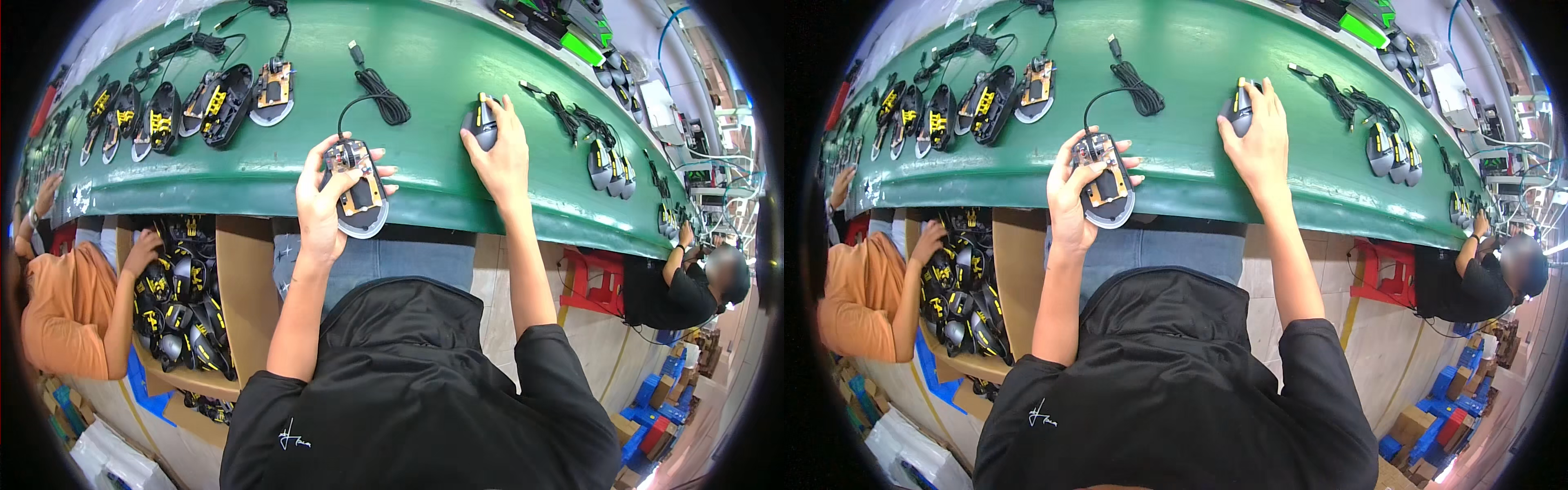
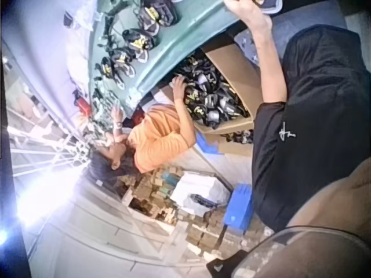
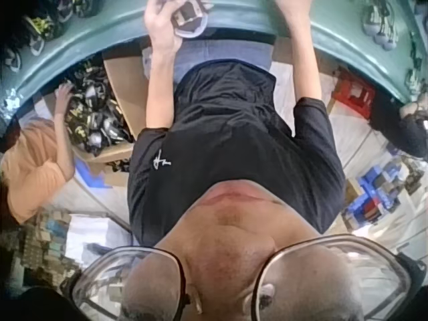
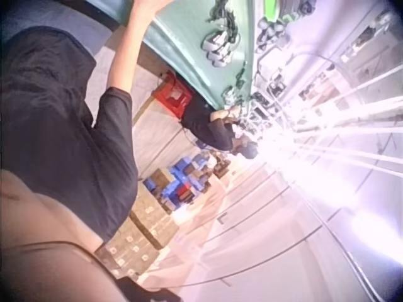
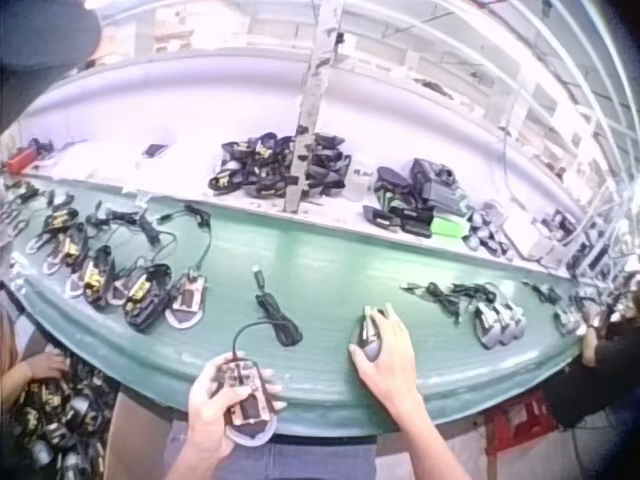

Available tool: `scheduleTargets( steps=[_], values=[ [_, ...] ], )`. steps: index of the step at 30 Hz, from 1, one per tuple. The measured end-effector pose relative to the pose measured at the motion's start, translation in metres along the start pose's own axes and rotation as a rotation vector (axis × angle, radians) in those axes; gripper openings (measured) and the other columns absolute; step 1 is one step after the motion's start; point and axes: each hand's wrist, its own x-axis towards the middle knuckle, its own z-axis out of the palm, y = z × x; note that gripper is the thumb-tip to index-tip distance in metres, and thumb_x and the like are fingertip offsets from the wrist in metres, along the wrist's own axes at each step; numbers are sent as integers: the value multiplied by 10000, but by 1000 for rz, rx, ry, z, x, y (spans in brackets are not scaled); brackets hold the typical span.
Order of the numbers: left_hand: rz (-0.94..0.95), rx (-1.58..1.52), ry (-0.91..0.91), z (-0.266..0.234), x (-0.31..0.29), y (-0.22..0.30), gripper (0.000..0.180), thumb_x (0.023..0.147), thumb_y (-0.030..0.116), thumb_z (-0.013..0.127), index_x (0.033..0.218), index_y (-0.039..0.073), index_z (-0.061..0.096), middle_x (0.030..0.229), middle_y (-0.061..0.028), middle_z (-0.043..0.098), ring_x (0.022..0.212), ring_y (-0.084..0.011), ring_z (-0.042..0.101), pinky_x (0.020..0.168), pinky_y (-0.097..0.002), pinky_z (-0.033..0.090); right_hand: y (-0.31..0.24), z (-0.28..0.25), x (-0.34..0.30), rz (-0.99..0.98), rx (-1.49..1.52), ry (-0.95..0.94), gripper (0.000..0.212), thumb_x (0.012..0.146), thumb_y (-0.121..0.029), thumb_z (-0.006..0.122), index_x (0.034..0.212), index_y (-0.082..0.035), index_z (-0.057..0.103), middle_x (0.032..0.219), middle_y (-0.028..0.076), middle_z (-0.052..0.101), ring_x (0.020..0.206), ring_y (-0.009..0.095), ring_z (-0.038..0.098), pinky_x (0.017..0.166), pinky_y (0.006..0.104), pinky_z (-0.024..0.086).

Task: Assemble the top covers onto computer mouse bases on an assembly line.

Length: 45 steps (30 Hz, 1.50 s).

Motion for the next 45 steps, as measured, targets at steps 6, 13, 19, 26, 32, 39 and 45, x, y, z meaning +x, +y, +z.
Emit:
scheduleTargets(
  steps=[6,13,19,26,32,39,45],
  values=[
    [11,17,-9,0,3,-1,441,875,-19,521,1301,-39,411,1150,-284,591,990,-378,656,810,-491,597,-9,1,2,126,37,2,551,794,-229,724,1280,-48,538,1378,259,475,1280,403,453,1045,437,386],
    [11,20,38,1,1,4,360,927,78,490,1276,-6,459,1154,-180,609,1048,-277,639,851,-404,572,-107,-23,-18,-211,521,-119,481,833,-157,669,1296,-57,583,1360,228,527,1288,350,495,1058,402,388],
    [8,-114,68,1,4,-2,472,1034,373,341,1284,5,500,1247,-114,572,1160,-194,536,1025,-361,399,-131,23,-45,-406,432,-109,559,794,-139,686,1332,-92,543,1393,263,452,1185,460,502,1026,473,414],
    [131,63,121,3,3,-4,439,1020,296,388,1282,-31,518,1214,-100,597,1090,-174,586,954,-322,461,-135,6,-42,-310,424,-292,630,844,-252,669,1414,-98,450,1477,270,337,1324,452,385,1094,471,352],
    [174,-12,-31,5,9,-5,545,948,341,393,1262,-92,499,1288,-249,561,1208,-329,545,1043,-408,416,-126,-11,-51,498,1167,-348,798,678,17,834,1370,70,440,1399,224,467,1317,265,447,1027,384,452],
    [131,228,-276,-20,6,8,377,743,-24,773,1087,-62,625,1089,-196,671,1019,-226,643,930,-352,500,-91,-44,-38,28,801,-322,609,577,-36,871,1139,-27,635,1086,79,679,1027,194,638,920,302,483],
    [216,127,-302,-22,8,-3,392,704,-14,804,1058,-58,641,1051,-200,682,998,-244,655,932,-367,503,-93,-50,-34,-111,692,-234,469,647,-104,853,1075,-27,679,1017,107,702,899,206,670,826,304,513]
  ],
)
